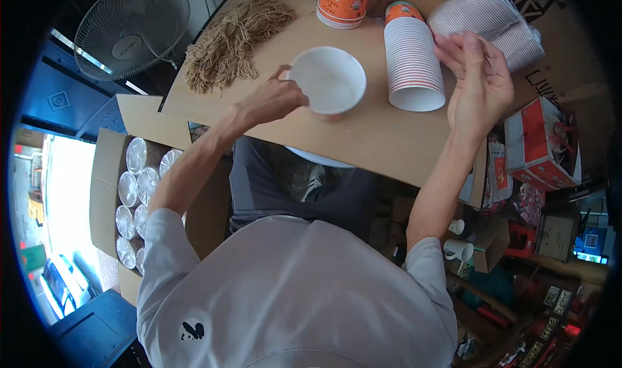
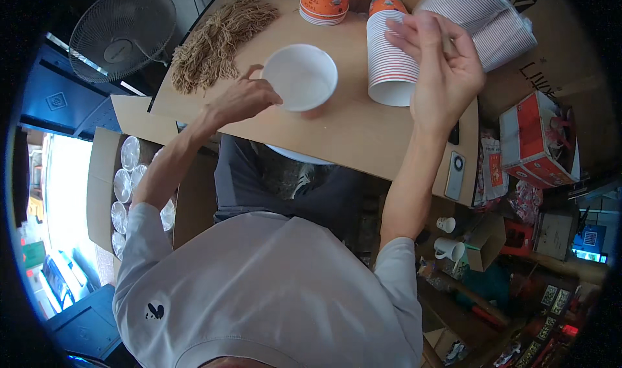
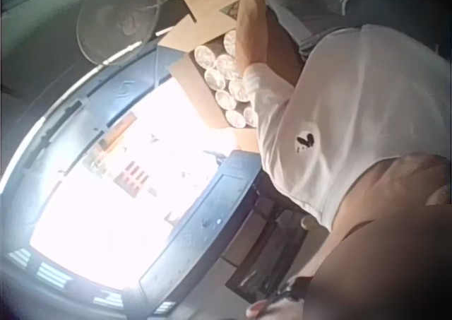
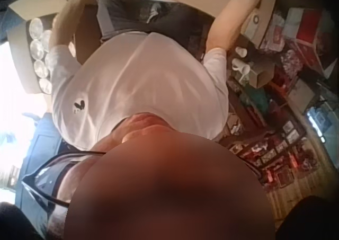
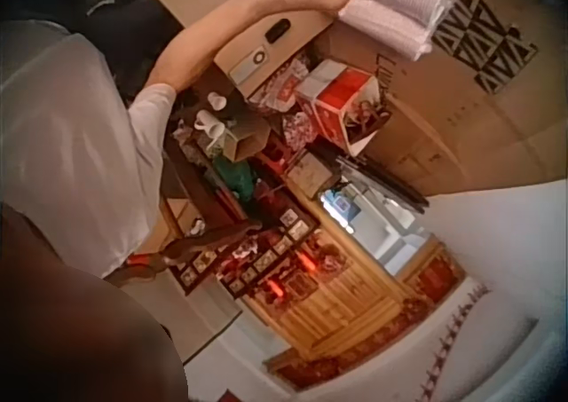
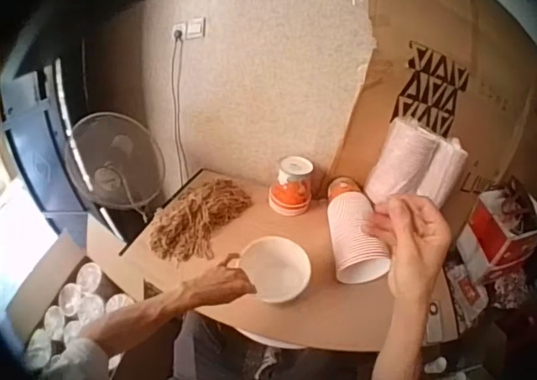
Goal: Tying string handles to paper buckets for packaging in a warehouse setting.
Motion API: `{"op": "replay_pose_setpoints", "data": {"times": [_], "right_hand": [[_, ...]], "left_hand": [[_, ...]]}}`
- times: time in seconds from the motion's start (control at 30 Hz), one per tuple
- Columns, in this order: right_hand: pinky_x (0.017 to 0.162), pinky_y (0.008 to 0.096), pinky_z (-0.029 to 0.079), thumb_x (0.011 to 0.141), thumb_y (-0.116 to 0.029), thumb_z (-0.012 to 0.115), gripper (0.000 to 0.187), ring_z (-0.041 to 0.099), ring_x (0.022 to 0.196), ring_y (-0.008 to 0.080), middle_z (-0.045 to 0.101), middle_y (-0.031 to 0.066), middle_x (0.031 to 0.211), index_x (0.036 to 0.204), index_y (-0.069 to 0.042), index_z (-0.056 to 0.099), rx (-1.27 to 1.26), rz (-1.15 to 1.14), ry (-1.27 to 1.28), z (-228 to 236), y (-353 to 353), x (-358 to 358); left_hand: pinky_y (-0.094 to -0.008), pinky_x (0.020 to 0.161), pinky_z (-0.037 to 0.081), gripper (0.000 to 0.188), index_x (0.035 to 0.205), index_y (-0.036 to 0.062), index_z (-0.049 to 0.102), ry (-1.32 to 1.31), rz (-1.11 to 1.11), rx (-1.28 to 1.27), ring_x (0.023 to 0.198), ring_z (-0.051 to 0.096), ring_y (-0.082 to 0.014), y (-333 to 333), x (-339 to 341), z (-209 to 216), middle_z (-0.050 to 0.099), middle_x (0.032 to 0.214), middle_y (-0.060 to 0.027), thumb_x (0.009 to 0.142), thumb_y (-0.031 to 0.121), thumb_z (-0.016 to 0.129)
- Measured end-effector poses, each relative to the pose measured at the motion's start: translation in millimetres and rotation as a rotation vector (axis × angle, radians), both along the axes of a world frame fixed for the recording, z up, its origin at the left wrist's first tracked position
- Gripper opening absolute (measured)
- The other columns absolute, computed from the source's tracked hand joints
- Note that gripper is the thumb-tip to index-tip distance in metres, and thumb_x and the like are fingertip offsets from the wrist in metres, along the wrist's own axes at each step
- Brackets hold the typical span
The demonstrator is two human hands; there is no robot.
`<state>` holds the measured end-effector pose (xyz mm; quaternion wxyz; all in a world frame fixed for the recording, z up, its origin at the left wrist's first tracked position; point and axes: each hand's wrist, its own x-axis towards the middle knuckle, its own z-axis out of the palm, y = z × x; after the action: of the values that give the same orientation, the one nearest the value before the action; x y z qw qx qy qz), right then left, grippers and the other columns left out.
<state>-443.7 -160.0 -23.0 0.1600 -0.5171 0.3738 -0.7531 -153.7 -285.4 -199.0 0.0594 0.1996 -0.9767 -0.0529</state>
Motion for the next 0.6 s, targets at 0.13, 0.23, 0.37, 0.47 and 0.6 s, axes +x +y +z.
{"op": "replay_pose_setpoints", "data": {"times": [0.13,0.23,0.37,0.47,0.6], "right_hand": [[0.060,0.0219,0.051,0.106,-0.013,0.066,0.023,0.069,0.071,0.0116,0.076,0.0120,0.087,0.113,0.008,0.070,0.106,-0.074,0.073,-2.3,17.7,-8.4],[0.068,0.0183,0.044,0.105,-0.010,0.068,0.020,0.060,0.077,0.0036,0.072,0.0032,0.085,0.118,0.004,0.072,0.252,-0.035,0.293,-14.1,27.9,-6.4],[0.067,0.0194,0.045,0.100,-0.006,0.072,0.012,0.058,0.077,0.0023,0.071,-0.0023,0.091,0.111,-0.001,0.076,0.394,0.195,0.501,-47.2,30.7,-3.4],[0.062,0.0241,0.047,0.095,-0.008,0.076,0.010,0.062,0.070,0.0102,0.069,0.0030,0.086,0.104,-0.003,0.077,0.525,0.161,0.771,-72.5,32.8,3.4],[0.065,0.0365,0.054,0.093,-0.012,0.076,0.008,0.073,0.076,0.0254,0.071,0.0104,0.087,0.098,-0.005,0.075,0.539,0.024,0.819,-118.0,27.4,26.0]], "left_hand": [[-0.0452,0.100,0.049,0.013,0.101,0.0141,0.078,0.147,0.053,0.050,0.086,0.075,-0.0250,21.2,-14.5,6.7,0.078,0.081,-0.0058,0.093,0.023,0.075],[-0.0422,0.080,0.056,0.015,0.100,0.0140,0.077,0.066,0.162,0.121,0.078,0.075,-0.0278,23.8,-19.9,6.4,0.078,0.084,-0.0080,0.092,0.027,0.076],[-0.0444,0.072,0.058,0.019,0.101,0.0167,0.078,0.213,0.221,0.273,0.078,0.074,-0.0316,25.3,-23.1,5.3,0.076,0.082,-0.0093,0.092,0.033,0.075],[-0.0422,0.074,0.059,0.021,0.107,0.0159,0.079,0.249,0.255,0.319,0.081,0.075,-0.0302,25.5,-26.0,3.7,0.078,0.088,-0.0090,0.095,0.033,0.073],[-0.0389,0.078,0.060,0.023,0.114,0.0135,0.079,0.320,0.284,0.444,0.087,0.078,-0.0271,31.3,-26.1,10.6,0.080,0.094,-0.0107,0.100,0.030,0.071]]}}
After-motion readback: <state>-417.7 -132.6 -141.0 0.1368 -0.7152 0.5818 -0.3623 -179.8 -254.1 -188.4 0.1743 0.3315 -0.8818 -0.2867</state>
